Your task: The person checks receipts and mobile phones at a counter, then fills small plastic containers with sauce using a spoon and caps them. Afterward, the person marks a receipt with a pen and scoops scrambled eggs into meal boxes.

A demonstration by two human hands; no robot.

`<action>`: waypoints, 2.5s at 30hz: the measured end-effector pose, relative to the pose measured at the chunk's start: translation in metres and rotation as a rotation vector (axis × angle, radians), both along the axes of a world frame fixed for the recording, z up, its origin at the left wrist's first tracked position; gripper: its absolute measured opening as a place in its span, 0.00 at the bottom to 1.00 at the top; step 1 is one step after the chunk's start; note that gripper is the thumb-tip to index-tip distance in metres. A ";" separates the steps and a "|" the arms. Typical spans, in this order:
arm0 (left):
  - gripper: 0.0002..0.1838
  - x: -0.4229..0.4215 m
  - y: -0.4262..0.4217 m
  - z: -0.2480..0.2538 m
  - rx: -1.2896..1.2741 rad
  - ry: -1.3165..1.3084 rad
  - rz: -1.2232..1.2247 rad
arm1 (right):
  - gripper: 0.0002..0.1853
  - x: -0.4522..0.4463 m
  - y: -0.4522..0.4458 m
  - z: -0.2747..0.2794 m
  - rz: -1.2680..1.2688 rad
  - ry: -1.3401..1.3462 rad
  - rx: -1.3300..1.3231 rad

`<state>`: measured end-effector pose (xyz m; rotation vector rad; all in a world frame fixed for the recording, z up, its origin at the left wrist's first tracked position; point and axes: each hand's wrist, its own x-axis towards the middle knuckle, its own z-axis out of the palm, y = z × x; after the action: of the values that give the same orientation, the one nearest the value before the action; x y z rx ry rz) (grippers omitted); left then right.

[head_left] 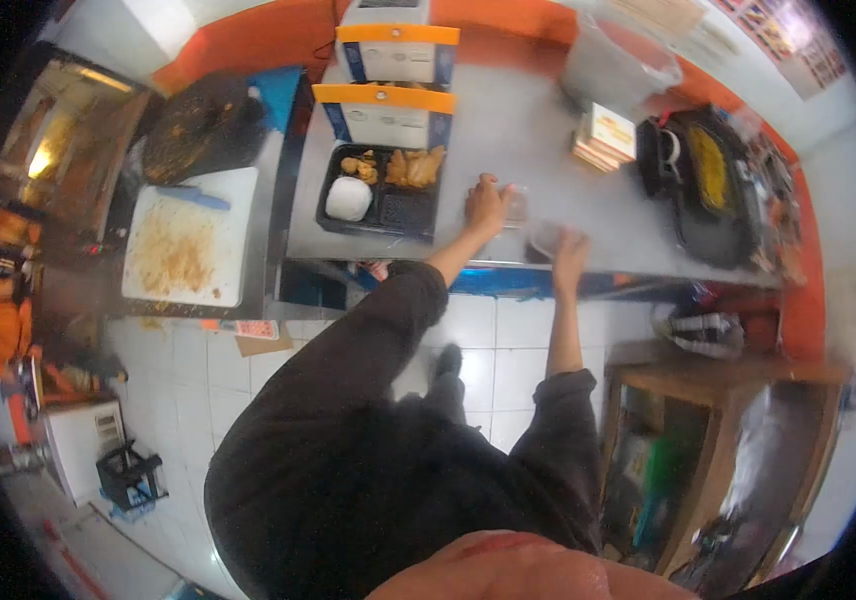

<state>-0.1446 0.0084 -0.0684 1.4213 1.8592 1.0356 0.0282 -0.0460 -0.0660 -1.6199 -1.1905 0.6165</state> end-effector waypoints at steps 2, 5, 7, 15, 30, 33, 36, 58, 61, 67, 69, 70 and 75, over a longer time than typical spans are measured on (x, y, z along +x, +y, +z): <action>0.33 0.006 0.007 0.000 -0.017 0.035 0.051 | 0.29 0.006 0.027 -0.014 0.030 -0.169 0.000; 0.34 0.004 -0.021 0.011 0.257 0.059 0.055 | 0.25 0.049 0.084 -0.097 0.263 -0.565 0.275; 0.20 -0.025 -0.048 0.035 0.322 -0.408 -0.377 | 0.25 0.019 0.065 -0.024 0.086 -0.809 0.326; 0.20 -0.212 -0.280 0.054 0.199 -0.656 -0.030 | 0.19 -0.317 0.035 0.154 0.481 0.084 0.879; 0.19 -0.343 -0.722 0.004 0.470 -0.221 2.015 | 0.23 -0.987 -0.226 0.489 1.262 -0.320 1.115; 0.19 -0.345 -0.719 -0.020 0.483 -0.259 1.996 | 0.19 -1.008 -0.240 0.476 1.528 -0.043 1.087; 0.21 -0.371 -0.685 -0.014 0.567 -0.278 1.813 | 0.09 -0.886 -0.319 0.379 1.998 -0.162 0.784; 0.25 -0.093 -0.156 0.172 -0.132 -0.136 0.193 | 0.13 0.062 0.090 0.079 -0.061 0.018 0.232; 0.17 0.027 -0.078 0.167 0.488 0.269 -0.180 | 0.28 0.179 0.142 0.011 -0.249 -0.050 0.251; 0.13 0.231 0.015 0.159 0.606 -0.285 -0.413 | 0.49 0.253 0.250 -0.046 0.009 -0.153 0.478; 0.14 0.258 0.048 0.104 0.303 -0.251 -0.381 | 0.48 0.253 0.248 -0.022 -0.025 -0.173 0.290; 0.15 0.267 0.057 0.075 0.035 -0.220 -0.345 | 0.47 0.255 0.250 -0.009 0.001 -0.202 0.272; 0.16 0.296 0.084 0.034 0.034 0.128 -0.330 | 0.45 0.260 0.251 0.070 0.001 -0.376 0.171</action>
<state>0.1514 0.0924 -0.0343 1.7772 1.6230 0.8319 0.2877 0.2053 0.0041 -1.6304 -1.4718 0.2048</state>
